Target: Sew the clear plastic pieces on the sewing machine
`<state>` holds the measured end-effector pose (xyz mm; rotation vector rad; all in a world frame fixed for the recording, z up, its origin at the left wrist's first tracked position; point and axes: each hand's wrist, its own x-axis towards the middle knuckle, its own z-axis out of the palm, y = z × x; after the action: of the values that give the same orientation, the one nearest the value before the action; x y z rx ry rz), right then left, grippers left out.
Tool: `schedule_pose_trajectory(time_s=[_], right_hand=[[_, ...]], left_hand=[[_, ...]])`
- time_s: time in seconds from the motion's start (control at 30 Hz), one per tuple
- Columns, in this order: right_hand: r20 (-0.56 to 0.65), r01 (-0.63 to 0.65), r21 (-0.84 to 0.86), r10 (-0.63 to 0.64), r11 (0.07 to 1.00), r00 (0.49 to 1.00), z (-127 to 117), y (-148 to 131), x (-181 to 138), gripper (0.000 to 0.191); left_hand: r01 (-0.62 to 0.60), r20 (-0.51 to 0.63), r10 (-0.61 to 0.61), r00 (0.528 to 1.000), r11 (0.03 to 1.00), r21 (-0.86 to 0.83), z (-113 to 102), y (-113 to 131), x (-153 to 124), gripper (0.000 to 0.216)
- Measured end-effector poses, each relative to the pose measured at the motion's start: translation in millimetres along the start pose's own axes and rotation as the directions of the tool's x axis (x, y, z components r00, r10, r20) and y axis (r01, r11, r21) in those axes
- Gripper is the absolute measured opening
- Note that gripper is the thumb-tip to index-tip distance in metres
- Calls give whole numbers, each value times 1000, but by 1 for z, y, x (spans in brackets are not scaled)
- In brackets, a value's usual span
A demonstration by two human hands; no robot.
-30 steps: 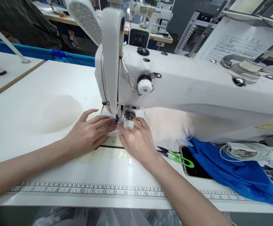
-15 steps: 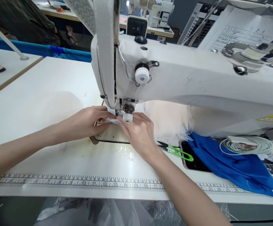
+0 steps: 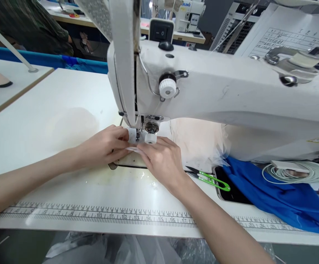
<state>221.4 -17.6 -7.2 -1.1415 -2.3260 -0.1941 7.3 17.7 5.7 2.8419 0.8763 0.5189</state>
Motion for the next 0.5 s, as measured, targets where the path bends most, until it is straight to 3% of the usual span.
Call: schedule_pose_trajectory(time_s=[0.1, 0.17, 0.33, 0.5], right_hand=[[32, 78, 29, -79, 997, 996, -2, -3, -4, 19], [41, 97, 33, -98, 995, 994, -2, -4, -5, 18], [63, 107, 23, -109, 994, 992, -2, -7, -4, 21], [55, 102, 21, -103, 995, 993, -2, -7, -5, 20]], left_hand=[[-72, -134, 120, 984, 945, 318, 8, 13, -13, 23], [-66, -169, 152, 974, 901, 429, 11, 20, -19, 23], [-48, -103, 106, 989, 889, 455, 11, 26, -24, 29], [-51, -117, 111, 987, 903, 426, 14, 23, -24, 28]])
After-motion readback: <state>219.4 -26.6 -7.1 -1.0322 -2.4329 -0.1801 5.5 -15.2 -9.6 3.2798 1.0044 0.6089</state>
